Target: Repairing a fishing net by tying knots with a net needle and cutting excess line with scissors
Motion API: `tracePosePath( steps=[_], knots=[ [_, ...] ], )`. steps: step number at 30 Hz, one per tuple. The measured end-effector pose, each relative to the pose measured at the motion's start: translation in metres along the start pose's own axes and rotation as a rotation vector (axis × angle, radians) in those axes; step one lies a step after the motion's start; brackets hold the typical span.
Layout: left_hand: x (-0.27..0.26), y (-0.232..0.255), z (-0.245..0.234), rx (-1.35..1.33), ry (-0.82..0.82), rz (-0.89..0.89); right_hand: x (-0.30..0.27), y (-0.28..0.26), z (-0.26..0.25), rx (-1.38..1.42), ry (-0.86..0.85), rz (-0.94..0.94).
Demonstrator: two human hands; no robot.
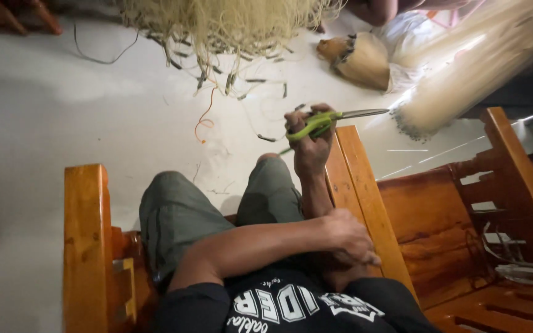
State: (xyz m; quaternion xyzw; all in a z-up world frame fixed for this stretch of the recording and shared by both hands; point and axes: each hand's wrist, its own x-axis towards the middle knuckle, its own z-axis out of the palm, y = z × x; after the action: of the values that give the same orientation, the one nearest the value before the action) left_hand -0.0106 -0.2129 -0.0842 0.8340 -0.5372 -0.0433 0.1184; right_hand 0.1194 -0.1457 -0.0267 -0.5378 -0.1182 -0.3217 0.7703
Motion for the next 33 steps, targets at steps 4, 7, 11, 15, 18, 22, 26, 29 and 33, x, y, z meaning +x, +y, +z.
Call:
tracePosePath(
  steps=[4,7,11,15,18,22,26,29,33],
  knots=[
    [0.015,0.009,0.037,-0.127,-0.436,0.269,-0.018,-0.003,-0.005,-0.031,-0.047,0.066],
    [-0.012,0.008,0.014,-0.139,-0.46,0.232,-0.033,-0.005,0.01,0.014,-0.036,0.099],
    [-0.055,-0.003,-0.064,-0.018,-0.353,0.041,-0.031,-0.021,0.044,0.076,-0.038,0.129],
    [-0.071,-0.007,-0.105,0.093,-0.296,0.077,-0.028,-0.032,0.049,0.031,-0.046,0.109],
    [-0.082,-0.005,-0.118,0.11,-0.208,0.088,-0.029,-0.035,0.045,0.006,-0.089,0.121],
    [-0.068,0.003,-0.095,-0.06,-0.339,0.183,-0.031,-0.037,0.045,-0.025,-0.11,0.151],
    [-0.073,-0.004,-0.11,-0.03,-0.321,0.181,-0.033,-0.033,0.041,0.009,-0.094,0.142],
    [-0.082,-0.014,-0.099,0.039,-0.002,0.242,-0.031,-0.039,0.044,0.013,0.006,0.151],
    [-0.091,-0.016,-0.086,0.166,0.41,0.28,-0.026,-0.042,0.033,0.011,0.038,0.14]
  ],
)
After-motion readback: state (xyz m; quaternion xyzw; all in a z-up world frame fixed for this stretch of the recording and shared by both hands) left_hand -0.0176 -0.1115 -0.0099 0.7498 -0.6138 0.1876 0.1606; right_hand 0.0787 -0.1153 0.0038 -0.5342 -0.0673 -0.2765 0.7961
